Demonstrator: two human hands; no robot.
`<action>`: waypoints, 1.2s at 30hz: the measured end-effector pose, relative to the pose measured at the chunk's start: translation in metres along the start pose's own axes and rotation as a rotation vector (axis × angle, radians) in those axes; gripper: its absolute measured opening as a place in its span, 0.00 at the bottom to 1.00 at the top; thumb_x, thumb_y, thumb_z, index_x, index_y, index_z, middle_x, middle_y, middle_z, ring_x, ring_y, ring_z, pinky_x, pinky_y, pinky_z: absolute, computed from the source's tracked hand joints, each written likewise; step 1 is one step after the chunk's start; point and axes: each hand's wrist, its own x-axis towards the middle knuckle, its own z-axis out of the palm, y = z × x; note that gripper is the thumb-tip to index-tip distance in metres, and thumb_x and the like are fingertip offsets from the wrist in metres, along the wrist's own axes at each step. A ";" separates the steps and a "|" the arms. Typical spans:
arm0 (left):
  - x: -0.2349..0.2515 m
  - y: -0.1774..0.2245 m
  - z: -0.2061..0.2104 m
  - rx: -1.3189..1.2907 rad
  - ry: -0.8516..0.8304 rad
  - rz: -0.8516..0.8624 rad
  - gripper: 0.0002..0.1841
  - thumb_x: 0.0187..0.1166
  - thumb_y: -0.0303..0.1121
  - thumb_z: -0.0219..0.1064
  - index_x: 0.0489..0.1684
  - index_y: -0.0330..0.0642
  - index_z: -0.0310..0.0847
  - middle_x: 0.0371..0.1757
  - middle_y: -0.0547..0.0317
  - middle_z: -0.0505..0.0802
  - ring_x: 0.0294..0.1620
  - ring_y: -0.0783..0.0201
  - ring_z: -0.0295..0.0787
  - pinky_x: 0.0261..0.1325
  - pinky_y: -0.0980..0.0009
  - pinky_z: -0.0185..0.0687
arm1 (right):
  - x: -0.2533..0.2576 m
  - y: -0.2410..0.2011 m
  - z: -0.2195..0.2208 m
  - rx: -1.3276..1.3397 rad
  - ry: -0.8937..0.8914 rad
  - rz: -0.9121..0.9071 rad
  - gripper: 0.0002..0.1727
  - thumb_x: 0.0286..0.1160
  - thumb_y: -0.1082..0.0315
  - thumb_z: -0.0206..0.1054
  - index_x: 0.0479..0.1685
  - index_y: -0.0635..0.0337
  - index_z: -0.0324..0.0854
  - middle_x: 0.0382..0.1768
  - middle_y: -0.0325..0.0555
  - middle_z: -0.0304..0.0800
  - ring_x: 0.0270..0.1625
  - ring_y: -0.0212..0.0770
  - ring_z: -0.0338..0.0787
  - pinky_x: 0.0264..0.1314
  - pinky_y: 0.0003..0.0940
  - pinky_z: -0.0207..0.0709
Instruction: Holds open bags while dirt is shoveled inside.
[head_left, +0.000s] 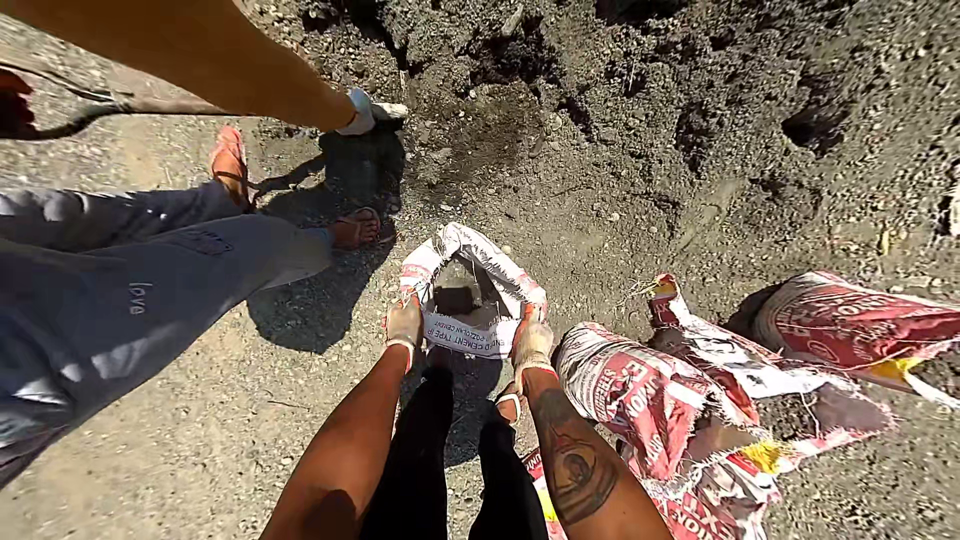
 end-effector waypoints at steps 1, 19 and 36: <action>0.001 0.000 0.000 -0.011 -0.009 -0.002 0.28 0.91 0.52 0.52 0.59 0.34 0.87 0.56 0.36 0.92 0.63 0.42 0.88 0.69 0.41 0.78 | 0.001 0.000 0.000 0.005 0.003 0.000 0.39 0.90 0.37 0.49 0.60 0.70 0.84 0.55 0.67 0.90 0.61 0.61 0.89 0.66 0.62 0.78; 0.013 0.009 0.005 0.136 -0.017 0.029 0.31 0.94 0.53 0.46 0.60 0.32 0.86 0.60 0.33 0.91 0.66 0.39 0.87 0.71 0.40 0.77 | 0.017 -0.024 -0.006 -0.127 -0.020 -0.017 0.41 0.92 0.37 0.42 0.62 0.70 0.84 0.59 0.68 0.89 0.65 0.61 0.88 0.69 0.62 0.78; 0.012 0.012 0.001 0.211 -0.051 0.046 0.27 0.95 0.45 0.45 0.73 0.27 0.73 0.64 0.27 0.86 0.67 0.35 0.84 0.69 0.38 0.78 | 0.029 -0.034 0.000 -0.079 -0.040 -0.004 0.41 0.91 0.37 0.43 0.59 0.71 0.83 0.57 0.69 0.88 0.60 0.62 0.89 0.62 0.63 0.81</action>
